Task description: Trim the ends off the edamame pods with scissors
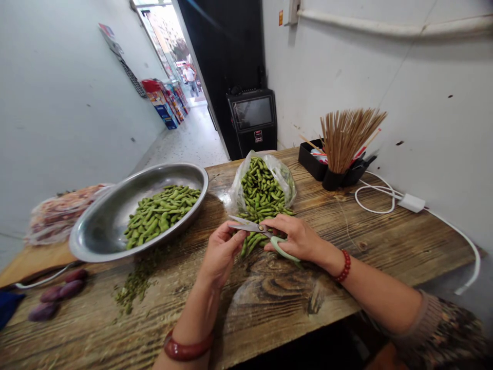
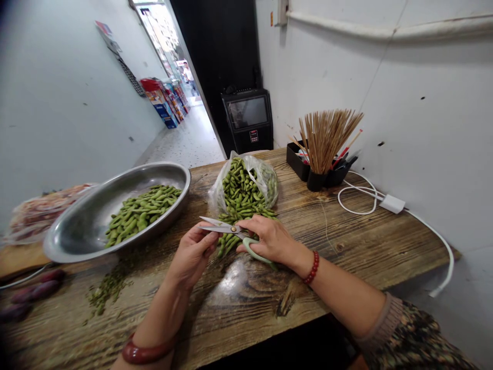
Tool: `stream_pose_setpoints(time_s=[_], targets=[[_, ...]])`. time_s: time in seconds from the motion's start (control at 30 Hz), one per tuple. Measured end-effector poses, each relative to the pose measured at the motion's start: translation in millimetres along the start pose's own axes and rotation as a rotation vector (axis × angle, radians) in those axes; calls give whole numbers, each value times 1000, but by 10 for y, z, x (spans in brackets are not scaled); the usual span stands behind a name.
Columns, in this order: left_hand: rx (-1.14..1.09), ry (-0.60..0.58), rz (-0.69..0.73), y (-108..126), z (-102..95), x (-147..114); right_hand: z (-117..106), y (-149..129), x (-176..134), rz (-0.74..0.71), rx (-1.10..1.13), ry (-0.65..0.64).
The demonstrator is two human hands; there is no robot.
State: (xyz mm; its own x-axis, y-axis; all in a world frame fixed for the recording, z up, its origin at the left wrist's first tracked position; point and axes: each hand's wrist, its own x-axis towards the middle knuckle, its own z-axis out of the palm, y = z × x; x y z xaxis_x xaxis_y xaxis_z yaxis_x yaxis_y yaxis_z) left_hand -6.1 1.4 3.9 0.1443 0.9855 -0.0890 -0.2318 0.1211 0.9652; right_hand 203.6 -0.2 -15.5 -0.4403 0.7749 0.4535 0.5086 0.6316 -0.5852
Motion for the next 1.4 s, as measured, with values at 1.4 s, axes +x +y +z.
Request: stream_pose_setpoints(time_s=[1.4], targets=[[307, 18, -13, 12, -151, 85, -5, 13, 22, 95, 112, 123]])
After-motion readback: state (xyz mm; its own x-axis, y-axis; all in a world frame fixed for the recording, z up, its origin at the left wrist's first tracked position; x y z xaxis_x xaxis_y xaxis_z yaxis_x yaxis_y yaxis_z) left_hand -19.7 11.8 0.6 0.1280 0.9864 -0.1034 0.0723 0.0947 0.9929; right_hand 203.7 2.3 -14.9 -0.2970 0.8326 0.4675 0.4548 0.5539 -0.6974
